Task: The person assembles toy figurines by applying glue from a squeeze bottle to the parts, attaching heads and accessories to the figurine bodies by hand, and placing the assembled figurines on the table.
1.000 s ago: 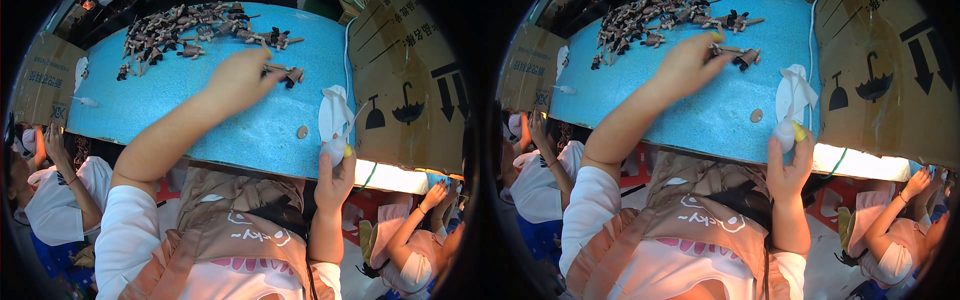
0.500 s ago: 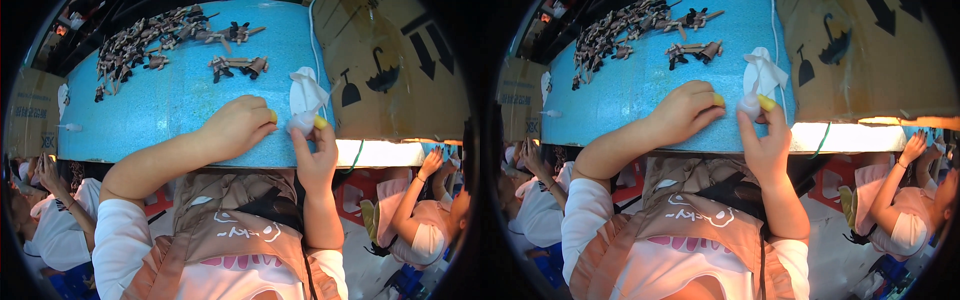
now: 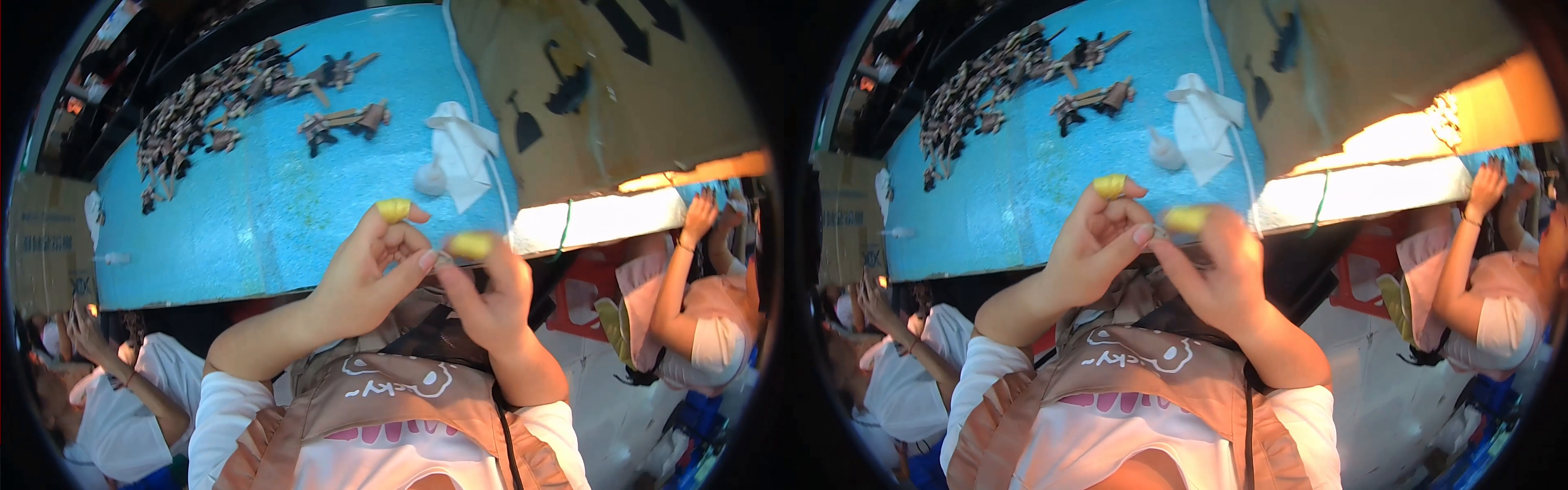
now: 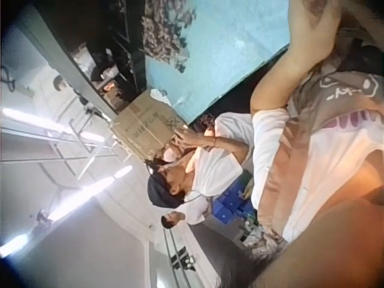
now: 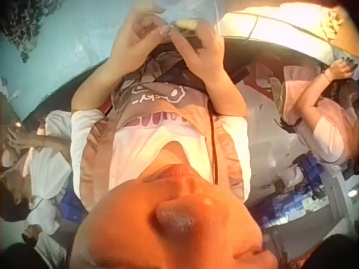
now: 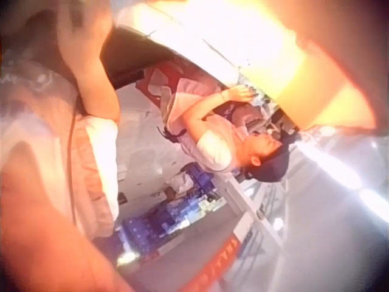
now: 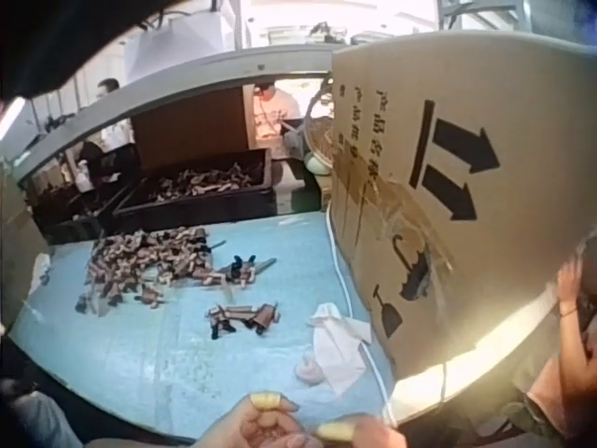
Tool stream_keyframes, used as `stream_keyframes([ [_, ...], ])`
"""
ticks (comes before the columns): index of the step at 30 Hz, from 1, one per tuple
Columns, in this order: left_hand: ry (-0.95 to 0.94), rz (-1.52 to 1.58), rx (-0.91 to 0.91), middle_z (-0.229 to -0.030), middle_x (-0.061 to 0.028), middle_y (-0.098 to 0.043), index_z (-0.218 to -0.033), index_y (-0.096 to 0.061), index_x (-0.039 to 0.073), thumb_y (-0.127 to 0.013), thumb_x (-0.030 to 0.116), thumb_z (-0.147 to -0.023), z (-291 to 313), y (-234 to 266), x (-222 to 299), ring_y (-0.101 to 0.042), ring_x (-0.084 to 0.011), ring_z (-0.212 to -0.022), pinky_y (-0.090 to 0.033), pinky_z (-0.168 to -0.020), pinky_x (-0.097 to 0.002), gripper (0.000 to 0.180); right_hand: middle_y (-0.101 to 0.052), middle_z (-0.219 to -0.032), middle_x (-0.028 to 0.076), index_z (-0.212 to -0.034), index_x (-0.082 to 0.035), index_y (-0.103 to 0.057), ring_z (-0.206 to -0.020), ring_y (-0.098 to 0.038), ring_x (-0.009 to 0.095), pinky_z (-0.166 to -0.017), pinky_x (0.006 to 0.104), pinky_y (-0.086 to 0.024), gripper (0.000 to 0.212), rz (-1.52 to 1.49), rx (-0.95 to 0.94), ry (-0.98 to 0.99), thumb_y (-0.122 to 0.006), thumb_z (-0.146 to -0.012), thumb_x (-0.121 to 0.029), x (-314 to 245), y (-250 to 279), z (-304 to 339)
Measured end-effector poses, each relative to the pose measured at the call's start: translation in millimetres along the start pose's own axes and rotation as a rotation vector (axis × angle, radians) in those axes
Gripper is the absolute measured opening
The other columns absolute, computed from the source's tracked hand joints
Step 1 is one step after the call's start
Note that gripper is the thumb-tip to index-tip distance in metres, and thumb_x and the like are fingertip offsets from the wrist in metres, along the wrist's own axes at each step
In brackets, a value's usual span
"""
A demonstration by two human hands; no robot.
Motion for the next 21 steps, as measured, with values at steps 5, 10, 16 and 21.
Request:
stream_keyframes([
  [5, -0.101, -0.053, 0.075, -0.085, -0.0057, -0.055, -0.117, -0.038, 0.002, -0.055, 0.005, -0.086, -1.5, 10.5, 17.2, -0.052, -0.0094, -0.08, -0.042, -0.072, -0.0244, 0.036, -0.061, -0.077, 0.01, -0.085, 0.0, -0.061, -0.062, -0.056, 0.015, -0.056, 0.0239, -0.044, 0.013, 0.088, 0.349, 0.012, -0.067, -0.074, 0.003, 0.3, 73.1, 5.6],
  [10, -0.309, -0.625, 0.369, -0.08, -0.0052, -0.055, -0.112, -0.047, 0.001, -0.059, 0.01, -0.084, -25.3, 88.4, 52.1, -0.05, -0.0099, -0.072, -0.041, -0.064, -0.0241, 0.032, -0.063, -0.079, 0.011, -0.086, -0.001, -0.061, -0.068, -0.059, 0.018, -0.061, 0.0289, -0.045, 0.012, 0.788, 0.383, -0.186, -0.061, -0.079, -0.012, 82.6, 165.9, -66.1],
  [16, -0.17, -1.262, 0.472, -0.067, -0.0096, -0.05, -0.097, -0.059, 0.002, -0.06, 0.018, -0.082, -57.8, 102.8, 64.9, -0.049, -0.018, -0.059, -0.038, -0.051, -0.0306, 0.021, -0.063, -0.082, 0.015, -0.089, -0.002, -0.062, -0.075, -0.061, 0.03, -0.067, 0.0354, -0.048, 0.022, 1.315, 0.367, 0.008, -0.06, -0.077, -0.021, 161.8, 210.5, -107.1],
  [21, -0.311, -1.406, 0.424, -0.063, -0.0104, -0.047, -0.089, -0.061, 0.001, -0.062, 0.021, -0.082, -50.2, 102.8, 56.6, -0.044, -0.0193, -0.057, -0.035, -0.052, -0.03, 0.021, -0.063, -0.08, 0.014, -0.086, -0.005, -0.066, -0.078, -0.06, 0.029, -0.072, 0.0387, -0.047, 0.016, 1.45, 0.046, 0.111, -0.057, -0.078, -0.015, 138.4, 177.5, -95.6],
])
Point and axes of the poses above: each hand's wrist, its own z-axis away from the middle knuckle, its own y-axis out of the back of the hand, x = y × z, the point moved 8 cm from there along -z, towards the middle knuckle
